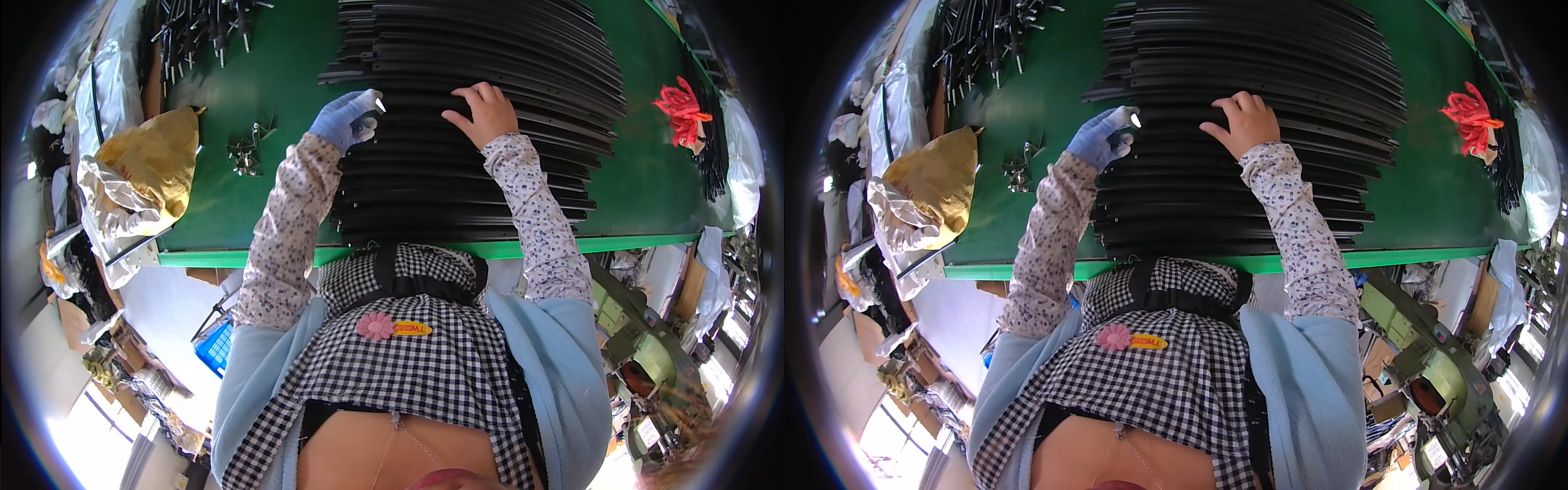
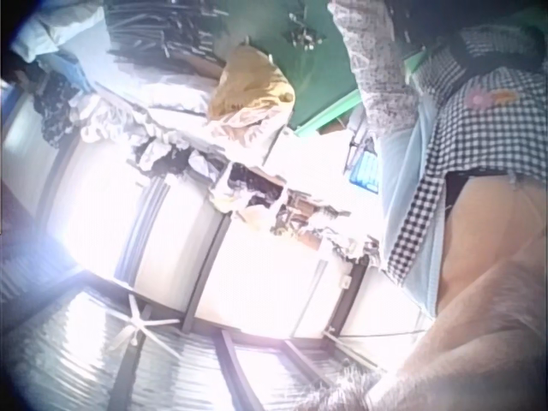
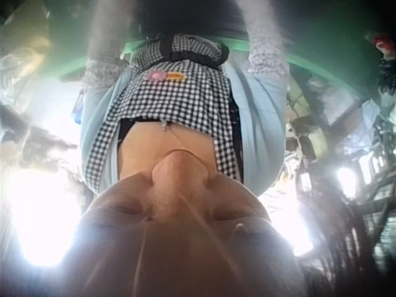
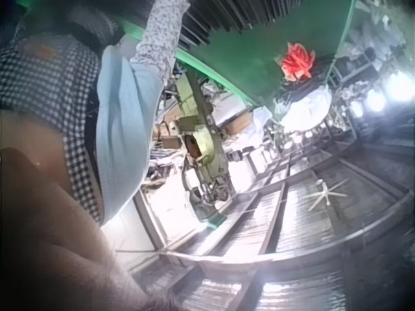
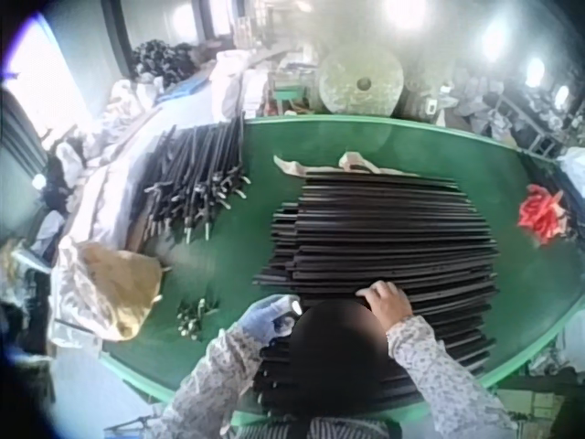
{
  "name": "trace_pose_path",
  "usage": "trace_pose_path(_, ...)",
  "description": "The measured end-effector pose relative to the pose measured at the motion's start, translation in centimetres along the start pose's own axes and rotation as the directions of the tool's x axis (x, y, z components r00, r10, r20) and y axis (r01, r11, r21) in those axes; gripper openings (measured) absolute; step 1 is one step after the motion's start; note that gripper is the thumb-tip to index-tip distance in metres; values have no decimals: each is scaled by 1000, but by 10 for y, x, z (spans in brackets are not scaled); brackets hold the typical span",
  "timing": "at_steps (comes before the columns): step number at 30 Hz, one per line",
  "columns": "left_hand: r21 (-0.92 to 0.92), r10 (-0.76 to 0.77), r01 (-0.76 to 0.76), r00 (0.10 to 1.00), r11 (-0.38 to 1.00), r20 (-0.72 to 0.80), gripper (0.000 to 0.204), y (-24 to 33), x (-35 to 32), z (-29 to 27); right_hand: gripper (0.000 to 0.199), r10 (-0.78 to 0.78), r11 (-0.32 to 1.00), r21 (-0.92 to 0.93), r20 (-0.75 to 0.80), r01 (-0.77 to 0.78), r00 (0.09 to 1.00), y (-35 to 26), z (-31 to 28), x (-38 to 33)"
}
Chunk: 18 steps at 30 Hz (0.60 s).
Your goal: The person removes a bundle of black metal rods from a yellow basket, places them on a green worktable, and inserts small metal fasteners into the ends of each rod one by one. The person then gathers the assembled rods and returns them to the yellow basket.
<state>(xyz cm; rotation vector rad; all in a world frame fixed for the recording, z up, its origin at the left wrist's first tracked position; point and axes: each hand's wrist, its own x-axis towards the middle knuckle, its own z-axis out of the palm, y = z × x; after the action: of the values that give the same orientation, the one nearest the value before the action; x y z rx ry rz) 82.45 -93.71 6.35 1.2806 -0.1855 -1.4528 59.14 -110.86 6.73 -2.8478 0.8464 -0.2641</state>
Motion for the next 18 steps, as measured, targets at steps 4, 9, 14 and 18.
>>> trace_pose_path(4,-179,186,-176,982,968,42,43,8,-46,3,45,-142,990,-1,-69,142,987,-6,-18,9)
trace_pose_path(9,-318,529,-511,848,798,-33,41,15,-84,10,44,-271,958,67,-120,280,955,-38,-70,9)
trace_pose_path(14,-254,657,-648,752,718,-60,38,19,-106,25,43,-290,953,44,-165,300,943,-69,-92,-3)
trace_pose_path(18,-353,661,-620,750,701,-4,34,18,-123,32,41,-295,946,79,-195,315,935,-80,-103,-19)
